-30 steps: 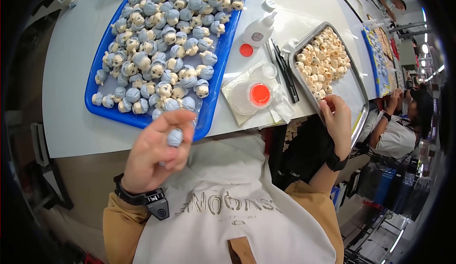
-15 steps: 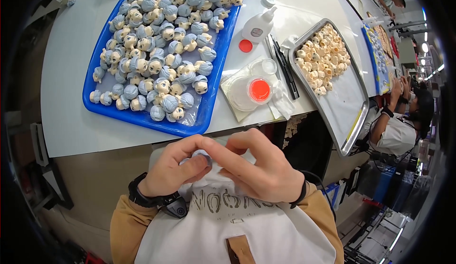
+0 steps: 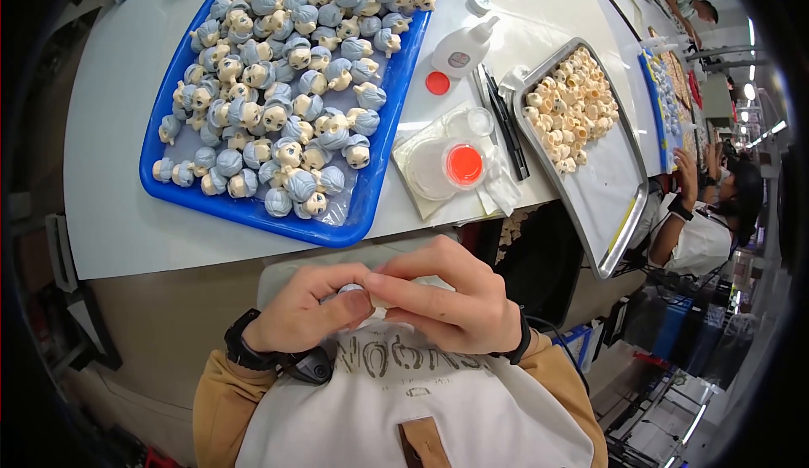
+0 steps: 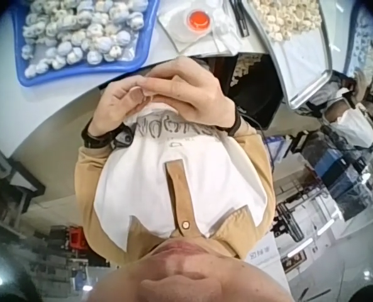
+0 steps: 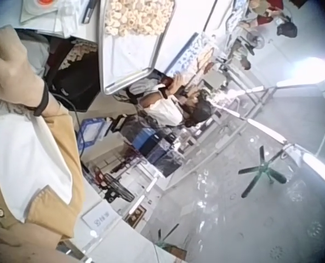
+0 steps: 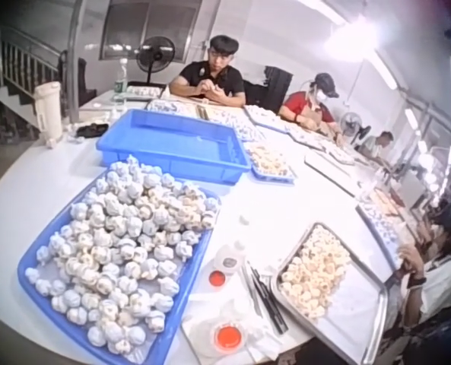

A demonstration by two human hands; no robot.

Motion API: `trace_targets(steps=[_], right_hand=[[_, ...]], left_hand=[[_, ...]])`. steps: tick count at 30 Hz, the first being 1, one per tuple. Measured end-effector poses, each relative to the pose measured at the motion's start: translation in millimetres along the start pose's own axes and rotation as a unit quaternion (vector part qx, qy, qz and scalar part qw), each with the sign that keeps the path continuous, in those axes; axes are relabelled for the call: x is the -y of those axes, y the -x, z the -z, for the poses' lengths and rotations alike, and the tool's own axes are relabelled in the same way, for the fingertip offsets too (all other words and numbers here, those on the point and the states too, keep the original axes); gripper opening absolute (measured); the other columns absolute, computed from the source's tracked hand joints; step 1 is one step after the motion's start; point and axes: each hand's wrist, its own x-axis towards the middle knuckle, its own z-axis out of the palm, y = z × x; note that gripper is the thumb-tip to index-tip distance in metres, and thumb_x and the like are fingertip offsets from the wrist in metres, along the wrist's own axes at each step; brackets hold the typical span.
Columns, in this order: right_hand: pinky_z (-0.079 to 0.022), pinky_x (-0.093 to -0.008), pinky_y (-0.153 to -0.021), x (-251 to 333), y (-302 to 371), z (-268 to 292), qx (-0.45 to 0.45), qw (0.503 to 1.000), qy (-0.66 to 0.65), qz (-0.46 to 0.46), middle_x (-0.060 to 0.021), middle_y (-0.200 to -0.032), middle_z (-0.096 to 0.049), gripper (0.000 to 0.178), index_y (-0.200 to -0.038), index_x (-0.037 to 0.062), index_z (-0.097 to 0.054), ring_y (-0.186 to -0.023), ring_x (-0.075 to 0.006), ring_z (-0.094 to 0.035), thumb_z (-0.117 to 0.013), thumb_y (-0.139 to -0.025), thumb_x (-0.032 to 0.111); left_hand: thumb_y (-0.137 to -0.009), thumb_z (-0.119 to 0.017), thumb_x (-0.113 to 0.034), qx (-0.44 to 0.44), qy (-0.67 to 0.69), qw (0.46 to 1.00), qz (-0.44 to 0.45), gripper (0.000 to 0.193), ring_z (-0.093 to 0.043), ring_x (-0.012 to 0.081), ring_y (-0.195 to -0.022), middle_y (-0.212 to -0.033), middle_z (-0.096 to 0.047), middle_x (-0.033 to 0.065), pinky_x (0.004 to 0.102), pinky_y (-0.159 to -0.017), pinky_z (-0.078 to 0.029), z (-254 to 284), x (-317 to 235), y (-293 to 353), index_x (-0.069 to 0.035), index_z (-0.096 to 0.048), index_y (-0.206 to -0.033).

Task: Assembling small plastic toy figurines by applying adhesive and joining components together.

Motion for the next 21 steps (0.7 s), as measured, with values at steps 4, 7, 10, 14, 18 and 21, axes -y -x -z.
trace_targets(steps=[4, 7, 10, 14, 18, 21], right_hand=[[-0.047, -0.0316, -0.066, 1, -2, 6, 0.028, 1.0, -0.006, -0.006, -0.0122, -0.097, -0.064, 0.047, -0.113, -0.0006, -0.064, -0.076, -0.0235, -0.06, -0.075, -0.068, -0.001], [-0.05, -0.0329, -0.07, 4, -7, 27, -0.052, 0.998, -0.022, -0.04, -0.0145, -0.101, -0.066, 0.047, -0.109, -0.0003, -0.061, -0.083, -0.0247, -0.063, -0.076, -0.065, -0.007], [-0.049, -0.0294, -0.068, 8, -18, 51, -0.18, 0.969, 0.159, -0.06, -0.0132, -0.091, -0.063, 0.037, -0.101, 0.0012, -0.061, -0.078, -0.0198, -0.061, -0.071, -0.067, -0.01], [-0.047, -0.0306, -0.064, -8, -29, 64, -0.095, 0.959, 0.261, -0.051, -0.0107, -0.085, -0.06, 0.028, -0.094, 0.0023, -0.065, -0.074, -0.0225, -0.059, -0.071, -0.068, -0.006], [-0.046, -0.033, -0.06, -11, -34, 64, -0.055, 0.947, 0.312, -0.05, -0.0089, -0.08, -0.057, 0.023, -0.093, 0.0042, -0.066, -0.07, -0.024, -0.056, -0.072, -0.071, -0.001], [-0.045, -0.0334, -0.059, -16, -37, 61, -0.037, 0.94, 0.34, -0.016, -0.0074, -0.078, -0.057, 0.023, -0.094, 0.0045, -0.066, -0.069, -0.0232, -0.054, -0.074, -0.072, 0.004]], left_hand=[[-0.097, -0.052, -0.025, -0.008, 0.009, 1.0, 0.011, 0.025, -0.04, 0.002, -0.064, -0.074, -0.05, -0.0037, 0.0189, -0.055, -0.032, -1, 1, 0, -0.003, -0.058, -0.106], [-0.095, -0.047, -0.027, -0.021, 0.049, 0.999, 0.006, 0.034, -0.039, 0.0026, -0.063, -0.075, -0.048, -0.003, 0.019, -0.054, -0.03, 1, -1, 2, -0.001, -0.057, -0.115], [-0.091, -0.04, -0.028, -0.017, 0.075, 0.997, 0.006, 0.047, -0.036, 0.0034, -0.061, -0.076, -0.045, -0.0021, 0.0185, -0.053, -0.028, -1, -6, 3, 0.002, -0.054, -0.124], [-0.094, -0.043, -0.028, -0.027, 0.058, 0.998, 0.023, 0.042, -0.039, 0.0034, -0.058, -0.073, -0.05, 0.0, 0.0181, -0.05, -0.03, -5, -7, 0, 0.004, -0.052, -0.12], [-0.098, -0.043, -0.02, -0.032, 0.038, 0.998, -0.043, 0.033, -0.04, 0.0028, -0.06, -0.076, -0.051, -0.0001, 0.017, -0.053, -0.032, 0, 2, 5, 0.0, -0.047, -0.124], [-0.098, -0.046, -0.02, -0.049, 0.059, 0.994, -0.083, 0.032, -0.04, 0.0028, -0.059, -0.077, -0.052, 0.001, 0.0168, -0.051, -0.032, 3, 10, 7, 0.0, -0.047, -0.123]])
